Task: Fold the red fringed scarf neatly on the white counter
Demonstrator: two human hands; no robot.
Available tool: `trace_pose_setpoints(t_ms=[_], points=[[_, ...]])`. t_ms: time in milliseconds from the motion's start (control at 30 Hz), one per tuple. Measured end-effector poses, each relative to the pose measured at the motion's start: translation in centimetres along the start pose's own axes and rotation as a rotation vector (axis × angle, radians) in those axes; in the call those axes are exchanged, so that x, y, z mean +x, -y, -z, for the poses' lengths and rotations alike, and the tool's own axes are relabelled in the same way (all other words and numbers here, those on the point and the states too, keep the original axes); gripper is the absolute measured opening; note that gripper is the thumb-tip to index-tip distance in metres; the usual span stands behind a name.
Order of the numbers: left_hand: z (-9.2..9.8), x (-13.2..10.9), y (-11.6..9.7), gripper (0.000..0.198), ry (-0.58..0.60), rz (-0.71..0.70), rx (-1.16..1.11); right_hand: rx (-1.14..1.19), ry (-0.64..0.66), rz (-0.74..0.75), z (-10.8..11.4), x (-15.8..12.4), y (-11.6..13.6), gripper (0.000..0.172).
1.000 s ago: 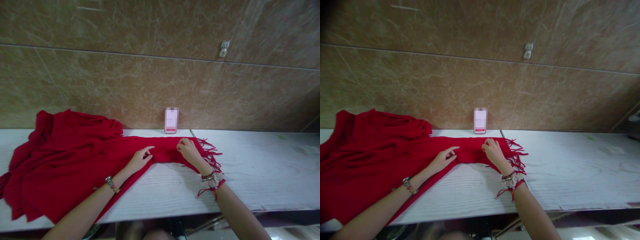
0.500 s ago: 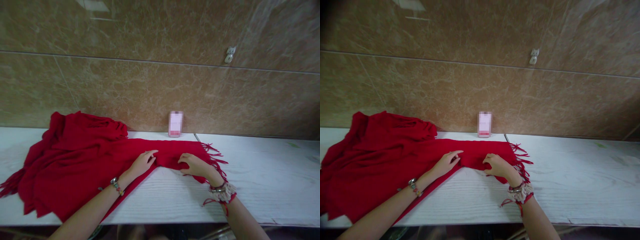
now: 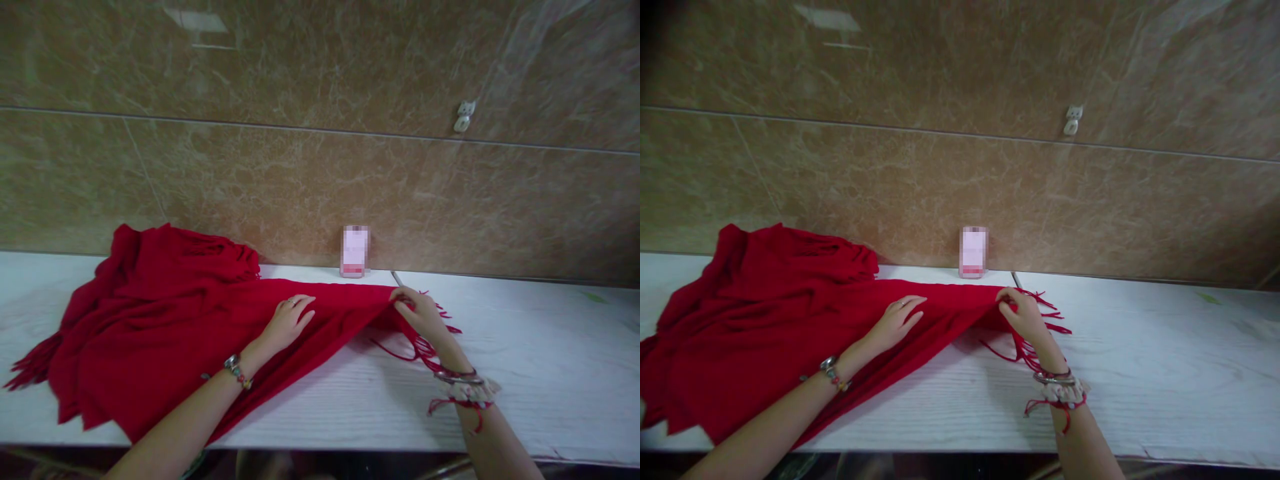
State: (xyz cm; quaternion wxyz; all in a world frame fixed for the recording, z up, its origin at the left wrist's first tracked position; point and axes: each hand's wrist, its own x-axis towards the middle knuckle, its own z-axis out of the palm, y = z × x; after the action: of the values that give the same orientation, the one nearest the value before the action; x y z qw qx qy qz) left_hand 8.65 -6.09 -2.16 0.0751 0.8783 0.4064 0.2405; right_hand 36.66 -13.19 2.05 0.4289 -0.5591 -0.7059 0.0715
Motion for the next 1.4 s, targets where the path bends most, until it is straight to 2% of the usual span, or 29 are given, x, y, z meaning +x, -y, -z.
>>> trace_pose_setpoints(t_ms=[67, 100, 167, 233, 267, 300, 367, 433, 467, 533, 667, 733, 800, 867, 933, 1033, 1167, 1233, 1333, 1400], points=[[0.0, -0.2, 0.1, 0.041, 0.159, 0.051, 0.082, 0.169, -0.018, -0.045, 1.2, -0.1, -0.1, 0.010], [0.0, -0.3, 0.2, 0.044, 0.233, 0.067, 0.117, 0.234, 0.022, -0.070, 1.8, -0.2, -0.1, 0.012], [0.1, -0.5, 0.2, 0.049, 0.330, 0.080, 0.156, 0.300, 0.242, -0.116, 2.8, -0.5, 0.1, 0.018], [0.4, -0.6, 0.1, 0.052, 0.366, 0.085, 0.161, 0.300, 0.559, -0.178, 3.3, -0.6, 0.3, 0.026], [0.5, -0.6, 0.1, 0.054, 0.373, 0.091, 0.160, 0.286, 0.676, -0.210, 3.3, -0.7, 0.2, 0.030], [0.7, -0.6, 0.1, 0.056, 0.378, 0.097, 0.161, 0.263, 0.724, -0.235, 3.1, -0.6, 0.1, 0.034], [0.9, -0.5, 0.3, 0.059, 0.381, 0.111, 0.167, 0.162, 0.630, -0.243, 2.3, -0.4, -0.4, 0.038], [1.1, -0.3, 0.8, 0.062, 0.384, 0.135, 0.176, -0.036, 0.492, -0.191, 1.2, -0.2, -1.1, 0.034], [1.2, -0.2, 1.2, 0.064, 0.386, 0.152, 0.182, -0.143, 0.474, -0.165, 0.7, -0.2, -1.4, 0.033], [1.5, 0.0, 1.9, 0.065, 0.390, 0.185, 0.193, -0.304, 0.536, -0.136, -0.2, -0.3, -1.9, 0.040], [2.0, 0.2, 2.9, 0.065, 0.404, 0.220, 0.204, -0.411, 0.668, -0.176, -1.4, -0.6, -2.5, 0.061], [1.9, 0.1, 2.9, 0.062, 0.399, 0.181, 0.212, -0.447, 0.679, -0.229, -1.9, -0.6, -2.7, 0.068], [1.7, -0.1, 2.5, 0.060, 0.378, 0.067, 0.204, -0.465, 0.673, -0.261, -2.3, -0.5, -3.0, 0.072], [1.4, -0.2, 1.9, 0.061, 0.376, -0.057, 0.179, -0.461, 0.654, -0.259, -2.6, -0.4, -3.4, 0.074], [1.2, -0.2, 1.4, 0.062, 0.426, -0.115, 0.170, -0.455, 0.641, -0.246, -2.5, -0.2, -3.8, 0.074], [1.2, 0.0, 0.9, 0.061, 0.510, -0.122, 0.185, -0.462, 0.614, -0.207, -1.8, -0.1, -4.0, 0.069], [1.5, 0.1, 1.3, 0.058, 0.535, -0.145, 0.159, -0.485, 0.515, -0.093, -0.3, -0.5, -3.8, 0.062], [1.8, 0.2, 1.7, 0.057, 0.551, -0.158, 0.129, -0.473, 0.578, -0.112, 0.2, -0.8, -3.6, 0.065], [2.4, 0.4, 2.2, 0.061, 0.595, -0.172, 0.074, -0.454, 0.751, -0.239, 0.4, -1.0, -3.1, 0.077], [2.7, 0.9, 2.0, 0.058, 0.615, -0.164, 0.030, -0.449, 0.781, -0.295, 0.2, -1.0, -2.8, 0.083]])
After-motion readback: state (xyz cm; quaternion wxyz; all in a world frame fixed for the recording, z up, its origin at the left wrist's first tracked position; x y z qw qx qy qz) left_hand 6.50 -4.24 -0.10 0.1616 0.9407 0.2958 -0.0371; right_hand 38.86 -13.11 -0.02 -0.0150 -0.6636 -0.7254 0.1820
